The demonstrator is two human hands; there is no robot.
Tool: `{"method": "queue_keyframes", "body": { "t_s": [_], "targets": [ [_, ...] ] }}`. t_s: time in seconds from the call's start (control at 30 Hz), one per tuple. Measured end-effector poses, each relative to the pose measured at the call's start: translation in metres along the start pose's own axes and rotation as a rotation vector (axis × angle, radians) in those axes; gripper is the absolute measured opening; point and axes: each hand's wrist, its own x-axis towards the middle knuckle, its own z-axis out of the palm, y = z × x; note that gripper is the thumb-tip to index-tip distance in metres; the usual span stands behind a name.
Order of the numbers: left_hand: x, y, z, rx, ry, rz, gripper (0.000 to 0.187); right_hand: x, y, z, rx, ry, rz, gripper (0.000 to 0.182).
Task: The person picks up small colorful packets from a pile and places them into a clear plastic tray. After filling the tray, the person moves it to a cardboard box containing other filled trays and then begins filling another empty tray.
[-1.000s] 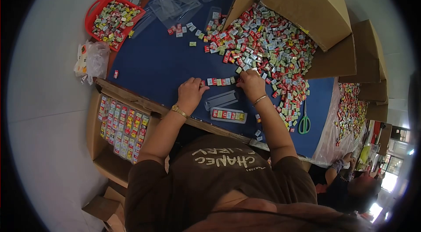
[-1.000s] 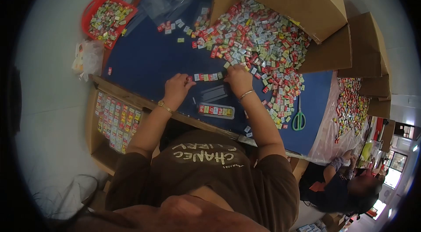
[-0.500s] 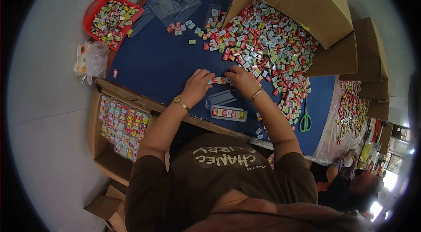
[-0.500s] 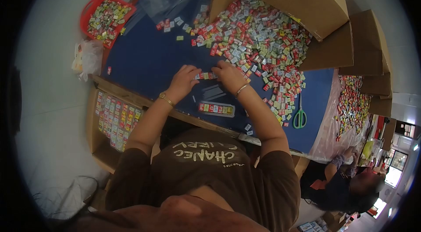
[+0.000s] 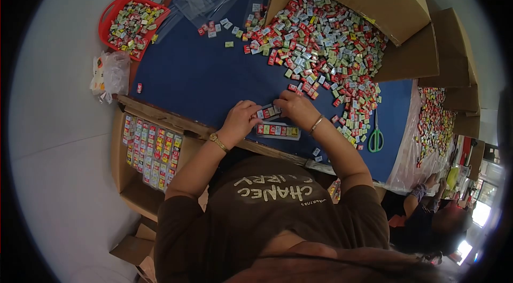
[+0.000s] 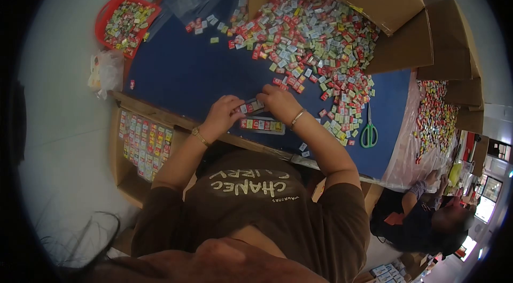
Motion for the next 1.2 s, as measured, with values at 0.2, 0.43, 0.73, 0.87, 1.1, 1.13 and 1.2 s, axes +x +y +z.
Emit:
{"method": "queue_keyframes", "body": {
  "t_s": [0.2,0.43,0.73,0.87,1.1,1.13,1.2],
  "targets": [
    [-0.004,-0.009,0.001,-0.017,0.043,-0.050,0.025,-0.009,0.001,-0.008,-0.005,-0.036,0.085,0.034],
    [0.012,-0.015,-0.011,0.198,0.080,-0.043,0.024,0.003,0.009,0.007,-0.078,0.047,0.043,0.035],
    [0.037,-0.015,-0.020,0.244,0.152,0.103,0.037,0.041,-0.010,0.016,-0.083,0.241,0.082,0.033],
    [0.036,-0.018,-0.010,0.250,0.122,0.132,0.041,0.039,-0.008,0.014,-0.060,0.239,0.070,0.030],
    [0.046,-0.011,0.004,0.269,0.041,0.299,0.038,0.009,0.008,0.004,-0.026,0.253,0.153,0.021],
    [0.046,-0.012,0.006,0.265,0.036,0.306,0.035,0.009,0.009,0.009,-0.031,0.253,0.157,0.021],
    [0.047,-0.015,0.008,0.266,0.031,0.315,0.033,0.014,0.009,0.019,0.046,0.253,0.111,0.019]
  ]
}}
